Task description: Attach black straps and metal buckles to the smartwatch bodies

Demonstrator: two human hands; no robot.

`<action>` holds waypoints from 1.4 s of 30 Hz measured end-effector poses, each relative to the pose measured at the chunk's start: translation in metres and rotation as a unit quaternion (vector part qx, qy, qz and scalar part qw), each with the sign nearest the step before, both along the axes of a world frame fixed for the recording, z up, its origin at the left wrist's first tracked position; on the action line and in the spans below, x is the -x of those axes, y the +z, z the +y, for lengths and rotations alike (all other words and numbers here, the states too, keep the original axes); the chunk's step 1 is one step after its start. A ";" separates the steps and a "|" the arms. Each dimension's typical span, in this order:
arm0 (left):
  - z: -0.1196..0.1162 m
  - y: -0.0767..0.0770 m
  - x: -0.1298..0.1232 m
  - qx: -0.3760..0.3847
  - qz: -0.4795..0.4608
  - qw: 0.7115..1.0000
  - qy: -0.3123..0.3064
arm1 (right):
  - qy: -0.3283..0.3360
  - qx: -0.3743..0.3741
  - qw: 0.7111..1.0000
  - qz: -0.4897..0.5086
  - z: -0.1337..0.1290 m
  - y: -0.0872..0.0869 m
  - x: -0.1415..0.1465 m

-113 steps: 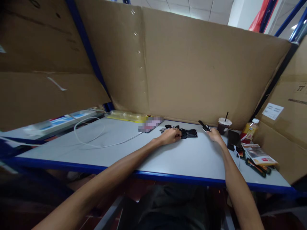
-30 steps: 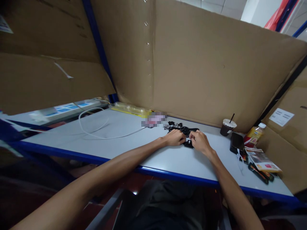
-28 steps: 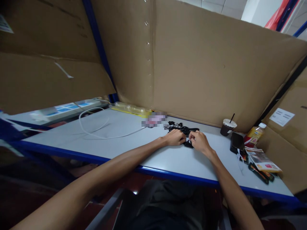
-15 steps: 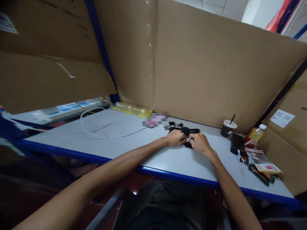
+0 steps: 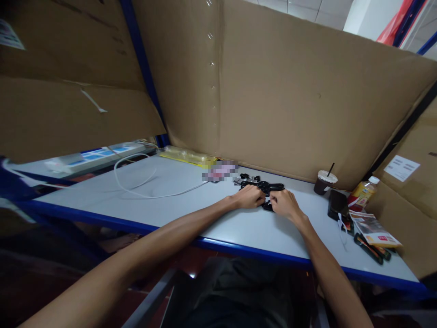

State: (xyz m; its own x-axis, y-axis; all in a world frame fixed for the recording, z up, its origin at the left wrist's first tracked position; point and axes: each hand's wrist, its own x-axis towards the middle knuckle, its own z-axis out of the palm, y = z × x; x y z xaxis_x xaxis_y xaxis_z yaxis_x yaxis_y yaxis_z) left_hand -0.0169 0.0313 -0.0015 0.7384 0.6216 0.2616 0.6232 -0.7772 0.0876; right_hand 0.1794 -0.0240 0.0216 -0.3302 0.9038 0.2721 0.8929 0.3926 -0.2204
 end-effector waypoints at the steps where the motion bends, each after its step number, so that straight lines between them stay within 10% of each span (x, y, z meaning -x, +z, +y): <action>1: 0.000 0.000 0.000 0.001 -0.001 1.000 -0.001 | -0.004 -0.008 1.000 -0.005 0.000 0.000 -0.001; 13: 0.004 -0.004 -0.001 -0.009 0.007 1.000 -0.003 | 0.059 0.030 0.995 0.078 0.000 0.001 0.004; 42: 0.002 -0.001 -0.001 -0.006 0.013 1.000 -0.001 | -0.008 0.033 0.994 -0.102 -0.008 0.014 0.002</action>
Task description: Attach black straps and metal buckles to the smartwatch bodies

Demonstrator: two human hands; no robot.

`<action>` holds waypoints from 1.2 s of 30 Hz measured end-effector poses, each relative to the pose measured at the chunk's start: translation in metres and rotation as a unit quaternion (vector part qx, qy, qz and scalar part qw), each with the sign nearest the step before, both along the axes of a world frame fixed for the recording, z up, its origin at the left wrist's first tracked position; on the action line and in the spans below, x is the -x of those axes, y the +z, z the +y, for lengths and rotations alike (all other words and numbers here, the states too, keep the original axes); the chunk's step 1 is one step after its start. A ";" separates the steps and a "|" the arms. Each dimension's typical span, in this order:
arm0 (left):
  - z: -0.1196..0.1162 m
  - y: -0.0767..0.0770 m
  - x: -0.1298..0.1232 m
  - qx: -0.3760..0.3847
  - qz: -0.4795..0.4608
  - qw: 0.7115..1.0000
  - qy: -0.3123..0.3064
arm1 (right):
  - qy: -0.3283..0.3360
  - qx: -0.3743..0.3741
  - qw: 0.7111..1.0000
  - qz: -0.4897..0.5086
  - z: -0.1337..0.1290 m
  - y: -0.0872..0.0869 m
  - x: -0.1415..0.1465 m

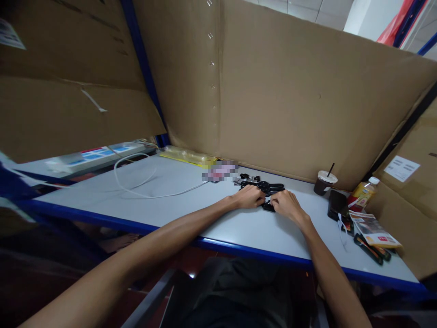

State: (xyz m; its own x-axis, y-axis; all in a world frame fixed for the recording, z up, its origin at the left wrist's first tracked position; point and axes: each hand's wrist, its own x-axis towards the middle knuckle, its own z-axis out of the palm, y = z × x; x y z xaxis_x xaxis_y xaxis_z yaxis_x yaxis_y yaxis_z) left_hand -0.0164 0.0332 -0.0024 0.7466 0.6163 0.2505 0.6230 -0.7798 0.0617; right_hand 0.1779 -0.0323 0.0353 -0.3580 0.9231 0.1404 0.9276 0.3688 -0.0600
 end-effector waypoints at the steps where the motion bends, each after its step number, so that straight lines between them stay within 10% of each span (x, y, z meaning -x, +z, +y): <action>1: 0.000 0.000 0.000 0.001 -0.001 1.000 -0.001 | -0.004 -0.002 1.000 -0.007 0.000 0.000 0.000; 36: 0.000 0.002 0.001 0.012 -0.009 1.000 -0.006 | 0.043 0.000 0.998 0.056 0.002 -0.002 -0.001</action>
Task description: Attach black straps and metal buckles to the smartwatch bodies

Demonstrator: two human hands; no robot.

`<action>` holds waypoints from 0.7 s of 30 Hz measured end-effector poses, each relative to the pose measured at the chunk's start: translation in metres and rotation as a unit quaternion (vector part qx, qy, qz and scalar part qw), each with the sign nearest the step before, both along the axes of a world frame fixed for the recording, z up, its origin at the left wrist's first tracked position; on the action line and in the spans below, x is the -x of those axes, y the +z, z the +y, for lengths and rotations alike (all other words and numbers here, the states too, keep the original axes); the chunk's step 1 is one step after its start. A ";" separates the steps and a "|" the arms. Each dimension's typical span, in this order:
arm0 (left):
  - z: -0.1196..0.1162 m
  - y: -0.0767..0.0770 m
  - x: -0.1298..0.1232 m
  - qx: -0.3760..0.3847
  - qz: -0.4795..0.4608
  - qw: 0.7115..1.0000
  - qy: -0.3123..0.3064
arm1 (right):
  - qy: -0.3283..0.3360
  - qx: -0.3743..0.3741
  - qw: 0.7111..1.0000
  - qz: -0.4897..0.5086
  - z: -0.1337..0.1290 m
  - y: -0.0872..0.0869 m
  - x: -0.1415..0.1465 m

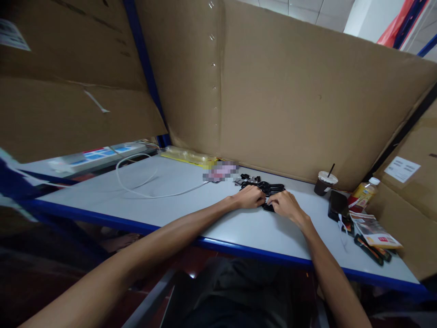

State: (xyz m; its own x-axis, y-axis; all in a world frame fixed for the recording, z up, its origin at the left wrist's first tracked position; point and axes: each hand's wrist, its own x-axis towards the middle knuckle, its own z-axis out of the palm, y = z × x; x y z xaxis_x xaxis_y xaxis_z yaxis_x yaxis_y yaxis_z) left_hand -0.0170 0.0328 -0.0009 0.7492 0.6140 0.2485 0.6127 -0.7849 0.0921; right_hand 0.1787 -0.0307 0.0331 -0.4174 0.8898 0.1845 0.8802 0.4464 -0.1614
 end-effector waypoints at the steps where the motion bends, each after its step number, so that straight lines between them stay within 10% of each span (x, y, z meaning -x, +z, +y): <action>1: 0.000 0.000 0.000 -0.001 0.004 1.000 0.001 | 0.001 0.003 1.000 -0.001 0.000 0.000 0.000; 21: -0.001 0.002 0.000 0.008 -0.003 1.000 0.002 | -0.008 0.008 1.000 -0.003 0.000 0.002 -0.002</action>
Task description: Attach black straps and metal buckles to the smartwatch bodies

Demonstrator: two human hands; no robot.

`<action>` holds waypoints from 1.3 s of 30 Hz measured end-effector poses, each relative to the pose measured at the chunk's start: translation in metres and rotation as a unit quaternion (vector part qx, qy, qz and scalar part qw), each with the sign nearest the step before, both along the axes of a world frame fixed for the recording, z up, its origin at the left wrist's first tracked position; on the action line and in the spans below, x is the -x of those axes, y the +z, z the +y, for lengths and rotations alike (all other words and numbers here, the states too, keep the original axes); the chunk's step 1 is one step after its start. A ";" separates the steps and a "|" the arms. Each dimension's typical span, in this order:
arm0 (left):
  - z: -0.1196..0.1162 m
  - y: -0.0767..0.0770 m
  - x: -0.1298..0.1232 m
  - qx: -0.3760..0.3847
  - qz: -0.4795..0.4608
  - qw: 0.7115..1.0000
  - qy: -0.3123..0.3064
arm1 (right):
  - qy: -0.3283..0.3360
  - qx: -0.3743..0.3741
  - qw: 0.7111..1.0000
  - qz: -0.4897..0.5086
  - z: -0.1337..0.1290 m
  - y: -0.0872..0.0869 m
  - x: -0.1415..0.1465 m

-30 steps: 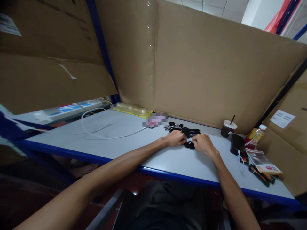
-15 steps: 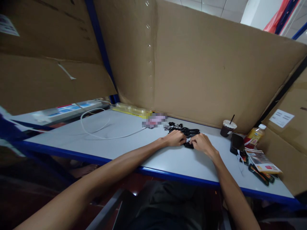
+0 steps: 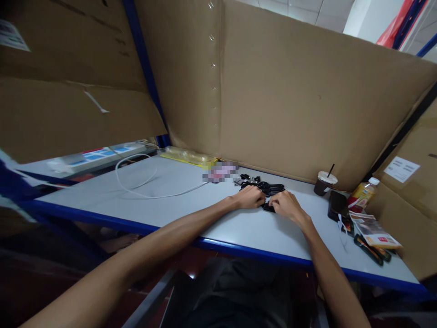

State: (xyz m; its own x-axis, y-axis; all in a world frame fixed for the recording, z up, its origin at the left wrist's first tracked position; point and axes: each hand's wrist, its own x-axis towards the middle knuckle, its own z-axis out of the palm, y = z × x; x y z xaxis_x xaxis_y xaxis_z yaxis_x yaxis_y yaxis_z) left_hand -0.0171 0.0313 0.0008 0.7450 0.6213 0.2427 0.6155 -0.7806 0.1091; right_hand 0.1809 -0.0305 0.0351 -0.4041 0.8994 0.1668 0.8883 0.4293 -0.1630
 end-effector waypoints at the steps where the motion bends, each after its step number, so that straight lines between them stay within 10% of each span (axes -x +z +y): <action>1: 0.000 0.000 0.000 0.002 -0.002 1.000 -0.002 | -0.005 -0.001 1.000 -0.003 0.000 0.001 -0.001; 39: 0.009 -0.011 -0.001 -0.024 -0.002 1.000 -0.001 | -0.017 0.044 0.987 0.153 0.017 -0.031 0.003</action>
